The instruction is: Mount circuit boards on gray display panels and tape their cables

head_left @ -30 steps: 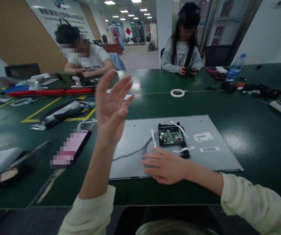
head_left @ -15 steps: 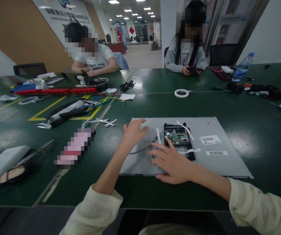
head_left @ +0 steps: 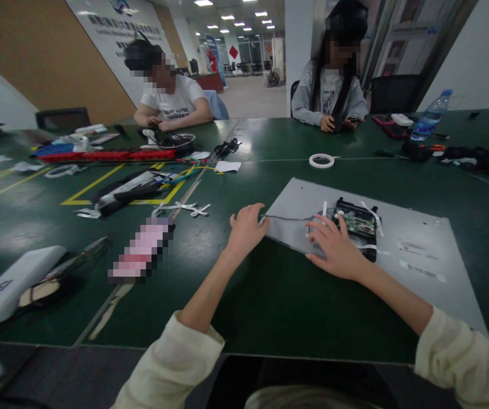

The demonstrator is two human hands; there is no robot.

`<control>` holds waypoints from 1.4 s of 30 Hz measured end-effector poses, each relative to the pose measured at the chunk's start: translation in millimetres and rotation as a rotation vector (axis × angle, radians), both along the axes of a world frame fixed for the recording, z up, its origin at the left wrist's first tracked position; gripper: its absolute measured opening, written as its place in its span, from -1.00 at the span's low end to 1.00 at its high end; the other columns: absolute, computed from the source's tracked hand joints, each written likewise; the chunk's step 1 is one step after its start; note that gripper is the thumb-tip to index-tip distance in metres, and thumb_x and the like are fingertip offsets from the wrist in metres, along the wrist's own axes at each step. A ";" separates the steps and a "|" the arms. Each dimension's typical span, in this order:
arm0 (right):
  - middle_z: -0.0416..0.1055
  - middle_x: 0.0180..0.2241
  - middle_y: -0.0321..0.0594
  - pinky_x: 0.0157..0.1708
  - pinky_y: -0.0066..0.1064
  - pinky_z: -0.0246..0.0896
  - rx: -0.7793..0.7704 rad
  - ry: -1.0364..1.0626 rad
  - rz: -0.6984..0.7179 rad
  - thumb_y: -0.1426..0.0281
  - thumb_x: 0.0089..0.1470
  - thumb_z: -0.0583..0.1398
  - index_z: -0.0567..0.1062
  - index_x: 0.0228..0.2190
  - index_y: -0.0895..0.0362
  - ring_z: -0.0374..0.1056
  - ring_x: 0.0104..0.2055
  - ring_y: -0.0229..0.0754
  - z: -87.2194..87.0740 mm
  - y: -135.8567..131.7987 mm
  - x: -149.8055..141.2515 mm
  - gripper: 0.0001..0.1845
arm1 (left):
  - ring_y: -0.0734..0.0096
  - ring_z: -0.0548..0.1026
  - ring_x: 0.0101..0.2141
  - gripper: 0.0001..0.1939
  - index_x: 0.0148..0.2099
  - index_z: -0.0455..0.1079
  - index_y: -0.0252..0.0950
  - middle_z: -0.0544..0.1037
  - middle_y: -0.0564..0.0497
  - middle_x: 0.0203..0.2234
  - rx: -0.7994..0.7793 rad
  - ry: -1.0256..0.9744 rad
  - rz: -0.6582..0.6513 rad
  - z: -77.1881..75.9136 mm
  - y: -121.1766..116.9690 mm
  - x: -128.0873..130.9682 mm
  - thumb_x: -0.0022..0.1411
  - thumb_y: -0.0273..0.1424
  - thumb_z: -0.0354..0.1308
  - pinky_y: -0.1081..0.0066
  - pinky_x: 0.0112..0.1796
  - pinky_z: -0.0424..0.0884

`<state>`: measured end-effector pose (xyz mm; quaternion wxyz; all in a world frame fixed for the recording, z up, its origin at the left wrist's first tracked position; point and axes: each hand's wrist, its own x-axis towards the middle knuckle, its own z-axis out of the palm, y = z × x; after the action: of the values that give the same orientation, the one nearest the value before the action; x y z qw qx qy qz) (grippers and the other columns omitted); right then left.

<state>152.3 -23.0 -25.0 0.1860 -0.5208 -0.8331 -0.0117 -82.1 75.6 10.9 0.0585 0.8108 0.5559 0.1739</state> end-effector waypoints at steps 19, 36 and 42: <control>0.25 0.03 0.06 0.07 0.38 -0.40 0.062 0.000 -0.551 0.03 0.11 0.01 0.26 -0.14 0.14 -0.04 0.20 0.14 -34.6 36.8 104.7 -0.54 | 0.08 0.27 0.12 -0.65 0.10 0.23 -0.21 0.37 -0.11 0.08 -0.037 0.039 -0.084 -23.2 1.4 2.7 0.28 -0.30 -0.02 -0.18 0.09 0.13; 0.29 -0.04 0.14 0.07 0.19 -0.37 0.069 -0.106 -0.926 0.04 0.15 -0.06 0.27 0.00 0.19 0.10 0.07 0.14 -52.1 47.6 193.7 -0.43 | 0.14 0.18 0.19 -0.60 0.17 0.19 -0.24 0.25 -0.11 0.18 -0.054 0.087 -0.150 -28.1 -8.8 10.2 0.32 -0.29 -0.07 -0.06 0.15 0.08; 0.27 -0.02 0.21 0.03 0.18 -0.35 0.079 -0.059 -0.988 0.02 0.13 -0.02 0.26 0.06 0.21 0.10 0.06 0.19 -58.3 53.1 212.3 -0.37 | 0.16 0.17 0.20 -0.59 0.18 0.17 -0.24 0.24 -0.10 0.19 -0.060 0.101 -0.174 -27.5 -10.7 12.7 0.33 -0.28 -0.08 -0.02 0.16 0.09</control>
<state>364.6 30.1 -83.3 0.1542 -0.8454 -0.4905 -0.1446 -69.5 65.0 -16.5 0.0695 0.8616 0.4905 0.1103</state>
